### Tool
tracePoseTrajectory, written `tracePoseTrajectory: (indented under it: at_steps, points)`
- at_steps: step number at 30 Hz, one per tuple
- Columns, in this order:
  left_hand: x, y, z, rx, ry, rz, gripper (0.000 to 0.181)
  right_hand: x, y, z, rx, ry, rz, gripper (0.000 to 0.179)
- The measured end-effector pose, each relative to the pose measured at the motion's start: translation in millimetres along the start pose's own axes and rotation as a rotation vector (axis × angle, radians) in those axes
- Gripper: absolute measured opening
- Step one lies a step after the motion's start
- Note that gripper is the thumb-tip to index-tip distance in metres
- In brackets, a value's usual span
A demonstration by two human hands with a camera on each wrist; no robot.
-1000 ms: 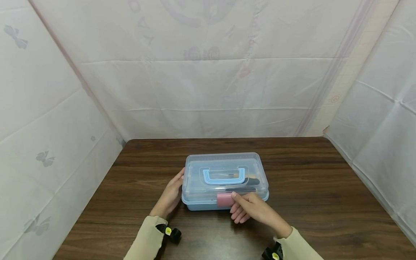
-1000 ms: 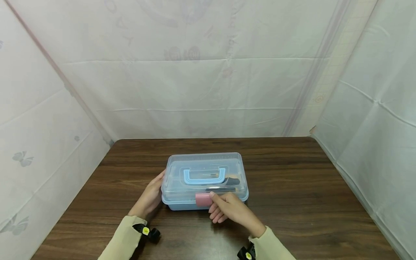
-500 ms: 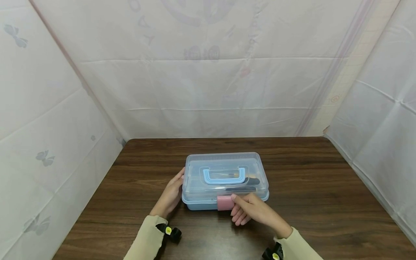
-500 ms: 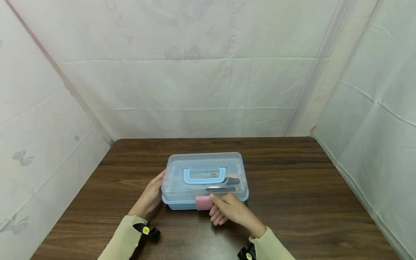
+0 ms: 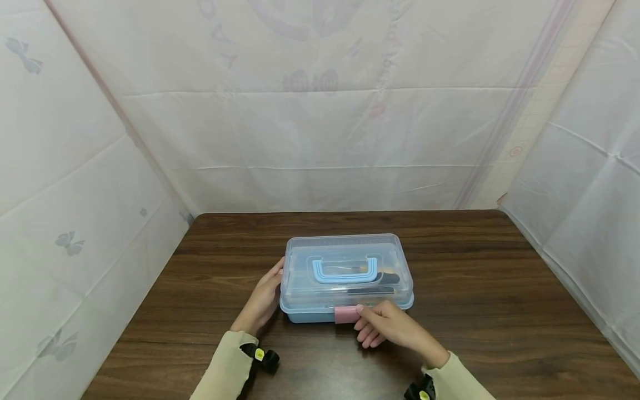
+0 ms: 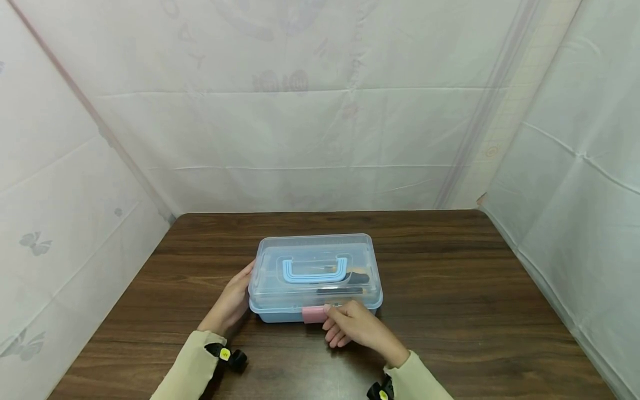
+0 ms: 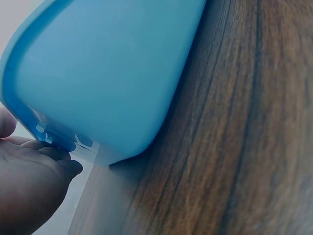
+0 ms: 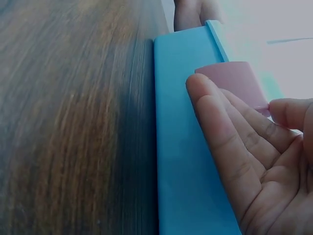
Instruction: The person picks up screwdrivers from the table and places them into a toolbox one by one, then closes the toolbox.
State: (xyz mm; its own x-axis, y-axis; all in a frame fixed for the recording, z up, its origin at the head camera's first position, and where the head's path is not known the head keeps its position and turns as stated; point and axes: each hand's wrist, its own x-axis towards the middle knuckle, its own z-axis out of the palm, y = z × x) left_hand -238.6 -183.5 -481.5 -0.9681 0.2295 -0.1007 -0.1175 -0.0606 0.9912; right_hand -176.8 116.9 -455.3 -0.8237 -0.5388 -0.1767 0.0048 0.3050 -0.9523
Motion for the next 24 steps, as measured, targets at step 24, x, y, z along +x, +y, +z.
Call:
tracePoseTrajectory:
  at_steps: [24]
  points:
    - [-0.3,1.3,0.9,-0.004,0.004,-0.006,0.051,1.5,2.8,2.3,0.032,0.014,0.015,0.054]
